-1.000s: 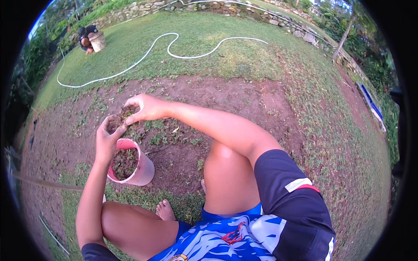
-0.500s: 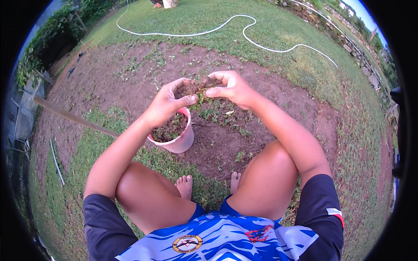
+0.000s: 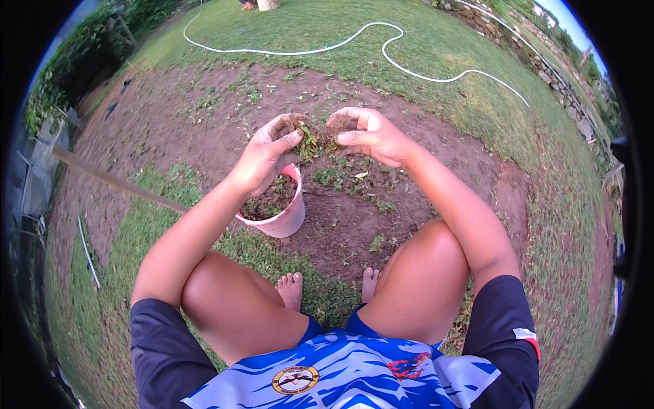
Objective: The person squats on a patch of bare earth and repeatedly pulls small weeds from the ground by hand. They gather the uprooted plants and place them into a pink bucket positioned nearby. The process continues with the person picking weeds from the soil and depositing them into the bucket.
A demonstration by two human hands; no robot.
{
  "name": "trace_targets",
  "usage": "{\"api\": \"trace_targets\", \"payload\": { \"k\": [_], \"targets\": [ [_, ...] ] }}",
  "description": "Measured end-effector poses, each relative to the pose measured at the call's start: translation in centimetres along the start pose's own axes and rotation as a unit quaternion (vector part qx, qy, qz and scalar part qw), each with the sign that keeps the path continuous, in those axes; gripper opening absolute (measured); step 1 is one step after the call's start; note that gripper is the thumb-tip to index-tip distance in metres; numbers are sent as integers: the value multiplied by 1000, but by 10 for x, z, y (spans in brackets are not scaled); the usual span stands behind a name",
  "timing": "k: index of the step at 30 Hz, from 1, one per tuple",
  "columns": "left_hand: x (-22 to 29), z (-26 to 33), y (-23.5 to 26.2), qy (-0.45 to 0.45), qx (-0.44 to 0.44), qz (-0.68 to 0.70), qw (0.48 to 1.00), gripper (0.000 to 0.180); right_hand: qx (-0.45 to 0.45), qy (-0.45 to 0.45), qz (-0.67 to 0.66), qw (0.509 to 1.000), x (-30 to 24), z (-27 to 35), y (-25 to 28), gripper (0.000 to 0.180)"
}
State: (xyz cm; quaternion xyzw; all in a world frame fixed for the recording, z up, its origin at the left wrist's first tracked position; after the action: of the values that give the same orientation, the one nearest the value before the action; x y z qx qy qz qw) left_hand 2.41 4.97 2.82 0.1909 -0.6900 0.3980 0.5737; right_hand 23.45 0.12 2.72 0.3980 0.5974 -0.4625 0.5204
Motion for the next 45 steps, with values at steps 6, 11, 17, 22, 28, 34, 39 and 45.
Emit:
{"api": "trace_targets", "payload": {
  "k": [6,11,17,22,28,34,39,45],
  "targets": [
    [40,5,45,-58,127,101,985,33,-44,-52,46,997,15,-10,-6,40],
    [32,14,67,21,106,193,975,40,8,31,211,977,33,-48,-58,58],
    [24,21,60,46,62,105,991,52,72,181,249,949,-10,-67,-80,50],
    [23,22,38,6,4,62,998,70,80,192,306,929,-15,-49,-86,53],
    [14,19,17,-13,-26,-55,998,76,83,176,304,933,-9,-47,-75,59],
    [7,6,22,-25,-29,-161,986,60,69,140,167,973,0,-44,-68,49],
    [7,-1,30,-50,0,-252,966,43,103,174,189,961,-4,-39,-57,38],
    [3,-7,27,-26,43,-209,977,30,149,191,301,922,-8,-37,-54,32]
  ]
}}
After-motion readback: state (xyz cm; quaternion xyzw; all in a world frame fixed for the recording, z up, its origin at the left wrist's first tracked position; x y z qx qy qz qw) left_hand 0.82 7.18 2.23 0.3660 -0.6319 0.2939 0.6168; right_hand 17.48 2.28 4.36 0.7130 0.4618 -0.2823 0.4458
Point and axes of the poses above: each hand's wrist, its own z-axis away from the middle knuckle, its own y-axis out of the back of the hand, x = y × z, the point moved 4 cm from there along -z, towards the middle knuckle, and after that the axes turned 4 degrees about x, right-handed, at the moved point
